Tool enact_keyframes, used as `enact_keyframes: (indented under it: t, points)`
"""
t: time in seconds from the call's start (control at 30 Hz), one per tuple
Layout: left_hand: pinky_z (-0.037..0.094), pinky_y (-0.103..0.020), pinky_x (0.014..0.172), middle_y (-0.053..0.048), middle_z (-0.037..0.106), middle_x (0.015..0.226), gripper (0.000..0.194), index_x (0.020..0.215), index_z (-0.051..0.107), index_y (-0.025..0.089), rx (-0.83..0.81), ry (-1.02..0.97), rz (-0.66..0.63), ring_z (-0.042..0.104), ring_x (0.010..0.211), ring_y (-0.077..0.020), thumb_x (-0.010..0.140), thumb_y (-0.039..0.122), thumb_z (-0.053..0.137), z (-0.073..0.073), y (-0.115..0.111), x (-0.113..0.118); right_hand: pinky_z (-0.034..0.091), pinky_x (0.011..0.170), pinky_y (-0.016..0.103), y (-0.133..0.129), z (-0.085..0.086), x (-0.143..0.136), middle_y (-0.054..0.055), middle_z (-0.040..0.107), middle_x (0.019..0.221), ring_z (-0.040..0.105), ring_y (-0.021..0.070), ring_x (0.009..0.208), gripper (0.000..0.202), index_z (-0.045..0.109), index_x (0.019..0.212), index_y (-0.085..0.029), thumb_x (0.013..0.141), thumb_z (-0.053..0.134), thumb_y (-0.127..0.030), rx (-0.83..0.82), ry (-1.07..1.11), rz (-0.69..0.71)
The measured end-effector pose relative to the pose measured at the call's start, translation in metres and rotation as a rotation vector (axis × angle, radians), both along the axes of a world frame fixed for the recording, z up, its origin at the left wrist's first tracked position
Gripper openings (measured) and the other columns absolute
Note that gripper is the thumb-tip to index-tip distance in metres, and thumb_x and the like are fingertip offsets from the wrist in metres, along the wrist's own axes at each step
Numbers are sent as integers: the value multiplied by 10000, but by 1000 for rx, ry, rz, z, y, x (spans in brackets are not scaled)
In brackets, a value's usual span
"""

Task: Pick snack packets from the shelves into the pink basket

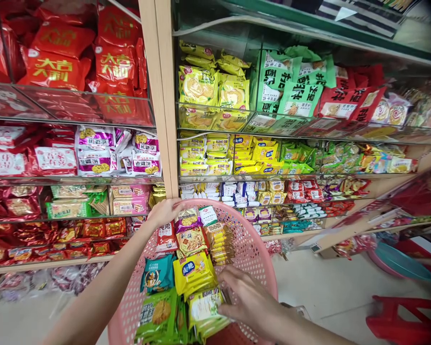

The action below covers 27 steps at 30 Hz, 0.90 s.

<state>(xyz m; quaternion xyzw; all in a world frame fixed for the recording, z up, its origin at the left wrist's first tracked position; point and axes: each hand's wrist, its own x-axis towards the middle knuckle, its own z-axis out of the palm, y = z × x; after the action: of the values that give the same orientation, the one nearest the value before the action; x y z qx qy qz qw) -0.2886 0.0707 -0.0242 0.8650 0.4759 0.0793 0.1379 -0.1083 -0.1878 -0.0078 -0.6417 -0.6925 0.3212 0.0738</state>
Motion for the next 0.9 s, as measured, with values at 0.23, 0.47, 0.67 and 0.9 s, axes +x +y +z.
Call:
enact_keyframes:
  t: [0.23,0.47,0.67,0.9]
  points:
    - [461,-301,781,-24,671,1051,553,1162,583,304,-24,-25,0,612,967,-231,837,606,254,3,-2,0,359,935,378,-11,-22,-3,59,517,1235,490,284,1106,572,486,1196,-264,672,709,-319,101,-145,81]
    - [459,-323,787,-19,663,1085,531,1146,586,313,-16,-43,-10,609,987,-245,845,590,246,3,-2,-2,401,897,386,1,-24,-1,91,518,1261,524,312,1085,598,493,1193,-240,654,725,-353,49,-197,137]
    - [457,-312,745,-27,677,1037,520,1108,603,307,-31,-75,-21,622,945,-237,851,587,249,3,-2,-4,429,726,381,39,49,17,108,654,918,597,281,853,337,589,971,-175,789,568,-458,235,-234,-26]
    - [450,-312,766,-29,672,1051,524,1118,599,304,-19,-85,-26,617,958,-239,852,588,249,5,-4,-5,419,761,307,143,112,44,60,634,960,582,186,871,199,558,986,-186,875,467,-324,751,-75,-31]
